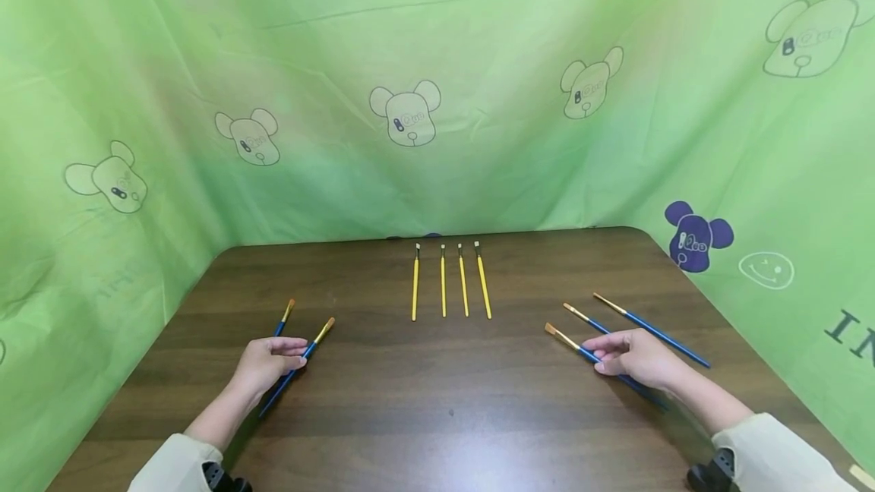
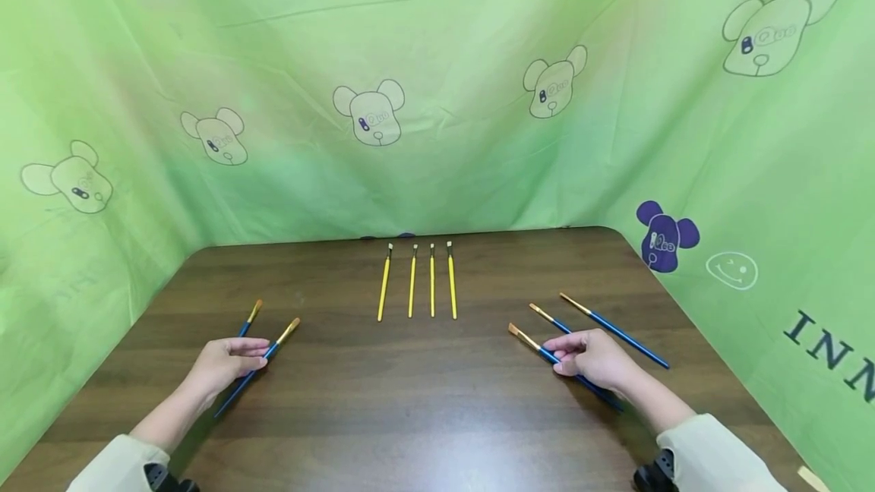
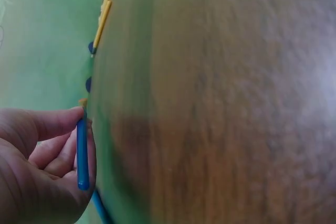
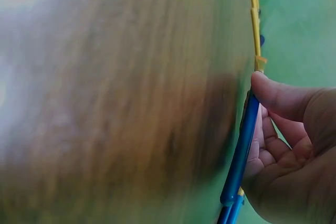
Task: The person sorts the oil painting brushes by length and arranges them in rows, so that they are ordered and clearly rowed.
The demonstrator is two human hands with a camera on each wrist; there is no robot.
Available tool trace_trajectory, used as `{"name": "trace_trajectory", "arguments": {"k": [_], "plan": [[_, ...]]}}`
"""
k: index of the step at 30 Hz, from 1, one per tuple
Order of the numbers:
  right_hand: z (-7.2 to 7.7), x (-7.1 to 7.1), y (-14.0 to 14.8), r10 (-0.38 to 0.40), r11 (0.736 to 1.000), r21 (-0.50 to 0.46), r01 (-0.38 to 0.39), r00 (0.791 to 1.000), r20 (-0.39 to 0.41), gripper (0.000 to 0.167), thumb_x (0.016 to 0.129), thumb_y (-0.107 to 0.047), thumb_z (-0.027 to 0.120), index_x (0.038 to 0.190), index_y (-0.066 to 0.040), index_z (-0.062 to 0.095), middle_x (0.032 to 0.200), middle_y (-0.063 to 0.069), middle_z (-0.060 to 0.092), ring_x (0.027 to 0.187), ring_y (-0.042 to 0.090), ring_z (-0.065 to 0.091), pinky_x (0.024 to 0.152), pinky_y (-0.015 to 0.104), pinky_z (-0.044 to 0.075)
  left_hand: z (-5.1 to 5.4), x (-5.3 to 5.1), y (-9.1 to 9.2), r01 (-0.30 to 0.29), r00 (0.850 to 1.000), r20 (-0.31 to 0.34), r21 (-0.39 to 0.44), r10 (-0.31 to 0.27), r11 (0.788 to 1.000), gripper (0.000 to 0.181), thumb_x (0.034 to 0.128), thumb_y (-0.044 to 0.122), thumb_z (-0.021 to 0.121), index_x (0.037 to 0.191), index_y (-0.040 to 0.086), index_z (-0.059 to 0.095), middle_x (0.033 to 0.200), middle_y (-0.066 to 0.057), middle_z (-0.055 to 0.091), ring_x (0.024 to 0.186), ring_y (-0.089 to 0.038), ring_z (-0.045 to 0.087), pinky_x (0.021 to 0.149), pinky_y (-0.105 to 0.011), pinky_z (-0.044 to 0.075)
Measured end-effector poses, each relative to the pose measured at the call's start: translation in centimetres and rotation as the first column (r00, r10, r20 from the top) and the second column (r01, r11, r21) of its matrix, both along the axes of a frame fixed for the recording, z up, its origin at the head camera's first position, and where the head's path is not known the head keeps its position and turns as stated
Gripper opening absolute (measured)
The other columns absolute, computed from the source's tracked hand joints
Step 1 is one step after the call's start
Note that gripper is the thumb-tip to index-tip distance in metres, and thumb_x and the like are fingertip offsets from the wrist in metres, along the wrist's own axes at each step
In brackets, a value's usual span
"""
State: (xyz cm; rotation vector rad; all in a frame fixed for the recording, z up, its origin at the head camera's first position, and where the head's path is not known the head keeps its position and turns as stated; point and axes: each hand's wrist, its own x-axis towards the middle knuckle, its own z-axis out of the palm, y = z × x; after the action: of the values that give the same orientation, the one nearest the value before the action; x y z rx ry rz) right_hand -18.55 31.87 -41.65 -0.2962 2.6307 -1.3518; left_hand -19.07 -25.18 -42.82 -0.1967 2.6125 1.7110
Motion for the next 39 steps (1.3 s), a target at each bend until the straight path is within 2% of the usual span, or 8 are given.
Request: {"name": "trace_trajectory", "arguments": {"k": [9, 15, 23, 31, 39], "plan": [[0.2, 0.2, -0.9, 0.015, 0.999, -0.048, -0.016, 1.0, -0.016, 0.036, 0.081, 0.004, 0.071, 0.114, 0.015, 0.063, 0.091, 0.012, 0.065, 0.081, 0.011, 0.057, 0.069, 0.021, 0.052, 0.7, 0.5, 1.1, 0.035, 0.999, 0.022, 0.01, -0.035, 0.999, 0.03, 0.0814, -0.005, 0.071, 0.11, -0.012, 0.066, 0.096, -0.016, 0.071, 0.077, -0.014, 0.064, 0.067, -0.028, 0.055], [0.3, 0.3, -1.4, 0.046, 0.996, -0.069, -0.047, 0.999, -0.017, 0.037, 0.082, 0.002, 0.07, 0.116, 0.015, 0.062, 0.093, 0.012, 0.065, 0.084, 0.011, 0.056, 0.071, 0.021, 0.052, 0.8, 0.7, 1.9, 0.069, 0.996, 0.051, 0.036, -0.071, 0.997, 0.031, 0.0831, -0.004, 0.07, 0.112, -0.011, 0.065, 0.094, -0.012, 0.07, 0.078, -0.016, 0.064, 0.067, -0.032, 0.056], [0.9, 0.4, -2.8, 0.082, 0.992, -0.098, -0.082, 0.997, 0.002, 0.041, 0.083, -0.002, 0.07, 0.12, 0.015, 0.059, 0.095, 0.013, 0.063, 0.086, 0.012, 0.057, 0.073, 0.023, 0.054, 0.8, 0.7, 2.7, 0.111, 0.991, 0.07, 0.028, -0.113, 0.993, 0.029, 0.0864, -0.002, 0.068, 0.114, -0.01, 0.065, 0.098, -0.013, 0.069, 0.081, -0.019, 0.063, 0.067, -0.035, 0.056], [1.3, 0.7, -4.0, 0.071, 0.991, -0.12, -0.066, 0.997, 0.037, 0.043, 0.085, -0.005, 0.07, 0.121, 0.016, 0.057, 0.095, 0.011, 0.063, 0.086, 0.015, 0.058, 0.073, 0.024, 0.055, 1.0, 0.9, 4.0, 0.135, 0.988, 0.073, 0.022, -0.136, 0.991, 0.027, 0.0881, 0.0, 0.067, 0.114, -0.009, 0.066, 0.095, -0.011, 0.07, 0.08, -0.018, 0.062, 0.065, -0.034, 0.055], [1.3, 0.6, -5.4, 0.049, 0.988, -0.149, -0.035, 0.994, 0.095, 0.046, 0.086, -0.006, 0.07, 0.125, 0.014, 0.055, 0.1, 0.012, 0.063, 0.089, 0.018, 0.059, 0.073, 0.03, 0.055, 1.1, 1.2, 5.6, 0.157, 0.984, 0.08, 0.06, -0.162, 0.986, 0.026, 0.09, 0.0, 0.063, 0.115, -0.007, 0.064, 0.095, -0.009, 0.067, 0.08, -0.018, 0.061, 0.066, -0.035, 0.055]]}}
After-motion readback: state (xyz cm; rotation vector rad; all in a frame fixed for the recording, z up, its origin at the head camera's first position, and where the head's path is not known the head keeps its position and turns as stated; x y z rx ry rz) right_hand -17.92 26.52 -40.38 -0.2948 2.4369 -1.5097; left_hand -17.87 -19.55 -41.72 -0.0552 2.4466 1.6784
